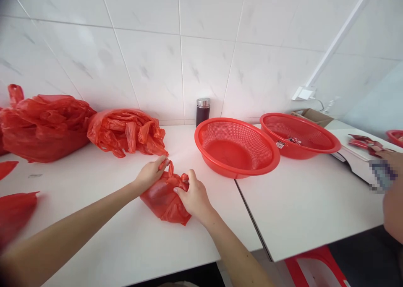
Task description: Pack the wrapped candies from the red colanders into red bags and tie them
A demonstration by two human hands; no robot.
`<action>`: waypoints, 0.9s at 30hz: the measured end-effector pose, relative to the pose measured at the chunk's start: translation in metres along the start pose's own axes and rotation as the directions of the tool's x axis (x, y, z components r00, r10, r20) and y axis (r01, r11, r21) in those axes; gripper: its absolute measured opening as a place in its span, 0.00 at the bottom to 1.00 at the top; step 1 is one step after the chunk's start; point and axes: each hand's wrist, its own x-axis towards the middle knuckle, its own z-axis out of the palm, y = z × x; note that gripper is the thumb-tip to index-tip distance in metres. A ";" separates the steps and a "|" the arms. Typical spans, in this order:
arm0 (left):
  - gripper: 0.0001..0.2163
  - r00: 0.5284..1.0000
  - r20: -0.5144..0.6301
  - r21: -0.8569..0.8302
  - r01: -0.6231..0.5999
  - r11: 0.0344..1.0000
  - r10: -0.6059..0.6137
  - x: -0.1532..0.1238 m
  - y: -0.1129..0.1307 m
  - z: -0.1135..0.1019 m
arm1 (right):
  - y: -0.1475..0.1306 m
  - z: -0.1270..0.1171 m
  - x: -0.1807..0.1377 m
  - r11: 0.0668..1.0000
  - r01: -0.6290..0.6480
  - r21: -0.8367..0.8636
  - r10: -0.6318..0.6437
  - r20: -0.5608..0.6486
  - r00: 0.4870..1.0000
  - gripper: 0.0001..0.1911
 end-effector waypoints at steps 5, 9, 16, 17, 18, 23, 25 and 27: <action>0.13 0.990 0.140 0.103 -0.036 0.994 0.021 0.012 -0.008 -0.005 | 0.017 -0.021 -0.001 0.992 -0.065 0.106 0.064 0.018 0.998 0.14; 0.15 0.978 0.205 0.175 -0.062 0.983 0.026 0.017 -0.016 -0.002 | 0.025 -0.034 -0.001 0.992 -0.110 -0.063 0.115 0.084 0.990 0.11; 0.08 0.967 0.214 0.266 -0.197 0.943 0.142 0.020 -0.034 0.006 | 0.033 -0.032 -0.008 0.911 0.076 -0.405 -0.052 0.071 0.996 0.05; 0.08 0.965 0.212 0.272 -0.209 0.939 0.153 0.019 -0.036 0.006 | 0.035 -0.032 -0.011 0.900 0.087 -0.426 -0.064 0.069 0.996 0.04; 0.09 0.965 0.209 0.275 -0.215 0.937 0.160 0.018 -0.038 0.006 | 0.036 -0.032 -0.014 0.898 0.092 -0.429 -0.071 0.065 0.995 0.04; 0.09 0.960 0.210 0.228 -0.233 0.946 0.186 0.014 -0.042 0.007 | 0.026 -0.034 -0.035 0.925 0.315 -0.214 -0.308 0.068 0.949 0.07; 0.09 0.960 0.208 0.184 -0.229 0.956 0.190 0.015 -0.044 0.008 | 0.013 -0.031 -0.044 0.894 0.437 -0.095 -0.429 0.098 0.898 0.09; 0.10 0.963 0.199 0.133 -0.212 0.968 0.184 0.017 -0.045 0.007 | -0.001 -0.024 -0.053 0.877 0.479 0.031 -0.479 0.125 0.869 0.10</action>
